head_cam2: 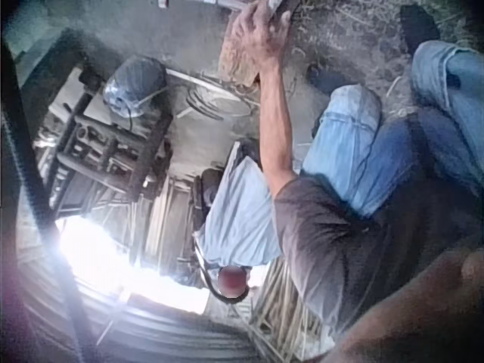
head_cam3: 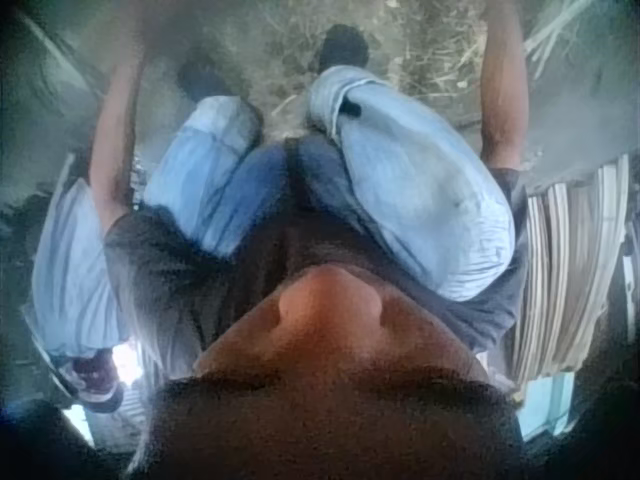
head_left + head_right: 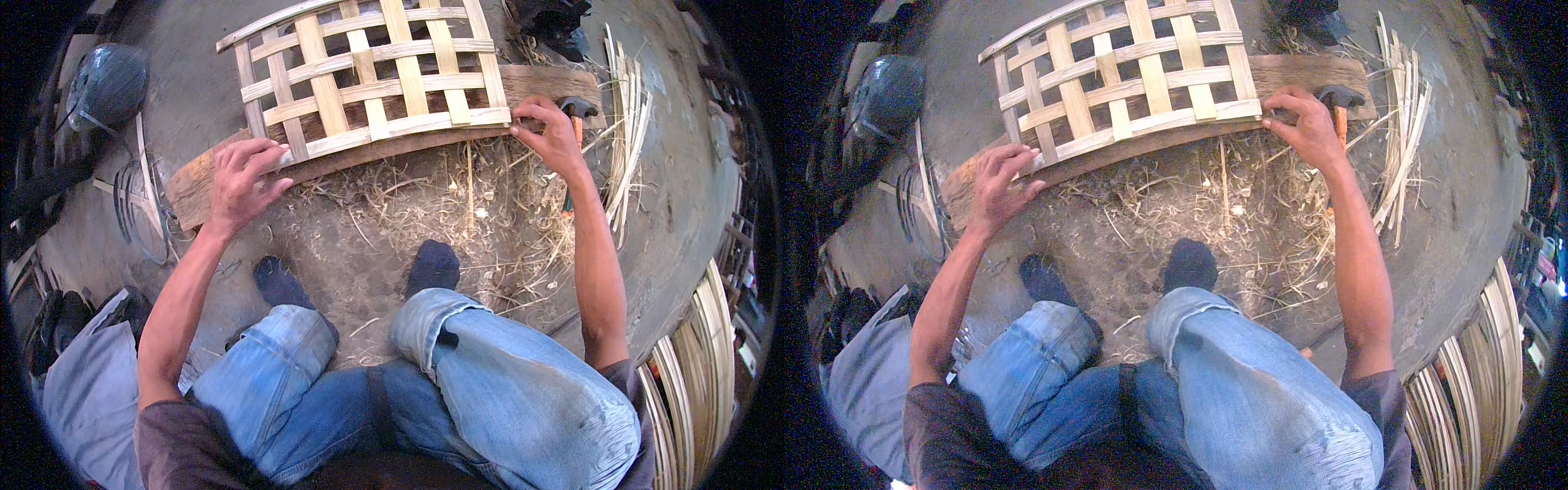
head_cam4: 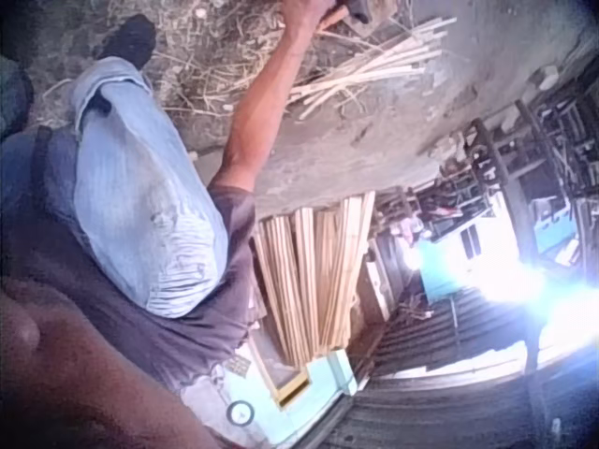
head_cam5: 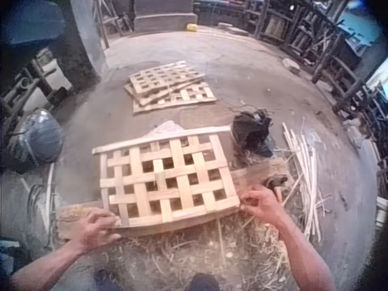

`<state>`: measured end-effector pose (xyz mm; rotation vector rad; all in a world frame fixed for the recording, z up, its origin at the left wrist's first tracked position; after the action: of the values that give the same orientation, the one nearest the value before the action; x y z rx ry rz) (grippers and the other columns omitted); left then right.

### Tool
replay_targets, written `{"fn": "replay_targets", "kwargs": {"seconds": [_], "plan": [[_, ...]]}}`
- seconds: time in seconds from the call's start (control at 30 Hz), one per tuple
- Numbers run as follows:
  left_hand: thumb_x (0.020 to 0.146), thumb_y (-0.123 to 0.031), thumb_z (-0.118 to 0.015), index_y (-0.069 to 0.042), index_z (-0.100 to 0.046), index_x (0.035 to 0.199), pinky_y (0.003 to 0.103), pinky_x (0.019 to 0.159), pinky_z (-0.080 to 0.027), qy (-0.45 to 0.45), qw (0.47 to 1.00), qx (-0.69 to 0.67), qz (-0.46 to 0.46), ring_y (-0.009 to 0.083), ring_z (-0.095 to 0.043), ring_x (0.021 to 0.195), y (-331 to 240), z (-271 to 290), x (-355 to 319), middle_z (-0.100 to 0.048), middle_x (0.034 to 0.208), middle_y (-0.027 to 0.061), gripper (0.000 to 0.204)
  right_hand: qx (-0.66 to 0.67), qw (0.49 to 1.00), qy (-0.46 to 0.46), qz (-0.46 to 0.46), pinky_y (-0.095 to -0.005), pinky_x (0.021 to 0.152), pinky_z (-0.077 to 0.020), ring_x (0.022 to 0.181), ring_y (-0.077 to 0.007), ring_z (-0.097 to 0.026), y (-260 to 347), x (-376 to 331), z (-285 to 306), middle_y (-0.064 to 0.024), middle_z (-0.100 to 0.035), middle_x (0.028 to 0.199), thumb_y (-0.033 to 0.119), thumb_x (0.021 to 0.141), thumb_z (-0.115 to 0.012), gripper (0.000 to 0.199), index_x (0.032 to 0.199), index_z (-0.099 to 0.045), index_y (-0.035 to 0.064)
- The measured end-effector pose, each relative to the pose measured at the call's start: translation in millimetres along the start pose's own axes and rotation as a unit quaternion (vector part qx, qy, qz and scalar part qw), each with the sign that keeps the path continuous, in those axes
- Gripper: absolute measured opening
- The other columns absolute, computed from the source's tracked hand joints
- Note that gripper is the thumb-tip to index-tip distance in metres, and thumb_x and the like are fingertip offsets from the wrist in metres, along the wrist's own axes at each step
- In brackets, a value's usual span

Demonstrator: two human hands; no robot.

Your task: The person assembles a wooden lattice panel by hand, fitting thin wooden strips into a grid pattern and securing them with a hammer and nails. The person adjusts the strips and hammers nails to fasten the frame.

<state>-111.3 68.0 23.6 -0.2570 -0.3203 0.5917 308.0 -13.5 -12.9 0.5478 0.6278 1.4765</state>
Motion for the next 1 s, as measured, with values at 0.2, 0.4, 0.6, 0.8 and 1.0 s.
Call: {"fn": "replay_targets", "kwargs": {"seconds": [0.2, 0.4, 0.6, 0.8, 1.0], "plan": [[0.069, -0.021, -0.082, -0.017, -0.063, 0.122, 0.040, 0.097, -0.041, 0.028, 0.999, 0.016, -0.001, 0.0229, -0.055, 0.112, -11.3, -6.4, 15.9, -0.060, 0.117, 0.0001, 0.057, -0.025, 0.999, 0.002, 0.021, -0.0279, 0.078, -0.0460, 0.092, -0.0150, -0.059, -4.1, -1.6, 1.2, -0.0042, -0.062, 0.102, 0.005, 0.077, -0.077, 0.026, 0.101, -0.068, 0.0023], [0.073, -0.014, -0.079, -0.014, -0.065, 0.118, 0.040, 0.092, -0.047, 0.038, 0.999, -0.010, -0.005, 0.0242, -0.058, 0.106, -13.6, -7.5, 25.1, -0.060, 0.111, 0.0033, 0.047, -0.003, 1.000, 0.011, 0.005, -0.0350, 0.083, -0.0483, 0.096, -0.0258, -0.063, -5.0, 1.0, 1.3, -0.0095, -0.065, 0.101, 0.009, 0.076, -0.078, 0.027, 0.102, -0.069, 0.0041], [0.074, -0.009, -0.077, -0.012, -0.065, 0.115, 0.039, 0.084, -0.054, 0.044, 0.998, -0.036, -0.017, 0.0259, -0.062, 0.098, -14.7, -12.5, 20.3, -0.060, 0.108, 0.0062, 0.042, 0.016, 1.000, 0.015, 0.003, -0.0334, 0.080, -0.0481, 0.093, -0.0232, -0.063, -3.9, 1.0, 1.8, -0.0087, -0.065, 0.100, 0.009, 0.081, -0.074, 0.021, 0.101, -0.069, 0.0032], [0.073, -0.009, -0.077, -0.011, -0.065, 0.113, 0.037, 0.082, -0.055, 0.023, 0.999, -0.015, -0.032, 0.0254, -0.063, 0.096, -20.0, -4.5, 29.1, -0.062, 0.107, 0.0055, 0.042, -0.013, 0.999, 0.032, 0.002, -0.0343, 0.079, -0.0475, 0.091, -0.0237, -0.063, -4.3, 3.5, 0.0, -0.0107, -0.065, 0.097, 0.014, 0.089, -0.068, 0.018, 0.101, -0.068, 0.0011], [0.071, -0.009, -0.077, -0.012, -0.066, 0.111, 0.036, 0.080, -0.056, 0.026, 0.998, -0.006, -0.053, 0.0243, -0.064, 0.094, -22.5, -5.2, 27.4, -0.063, 0.106, 0.0037, 0.041, -0.031, 0.997, 0.067, 0.002, -0.0357, 0.078, -0.0475, 0.088, -0.0246, -0.063, -7.2, 9.1, -2.0, -0.0122, -0.066, 0.094, 0.014, 0.090, -0.066, 0.019, 0.103, -0.067, 0.0003]]}}
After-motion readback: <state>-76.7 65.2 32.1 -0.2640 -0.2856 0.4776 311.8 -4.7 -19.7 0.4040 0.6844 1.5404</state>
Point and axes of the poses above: each hand's wrist, its own x-axis towards the middle knuckle, its own z-axis out of the back of the hand, y = z × x, the point moved 9 cm from there along x, towards the middle knuckle
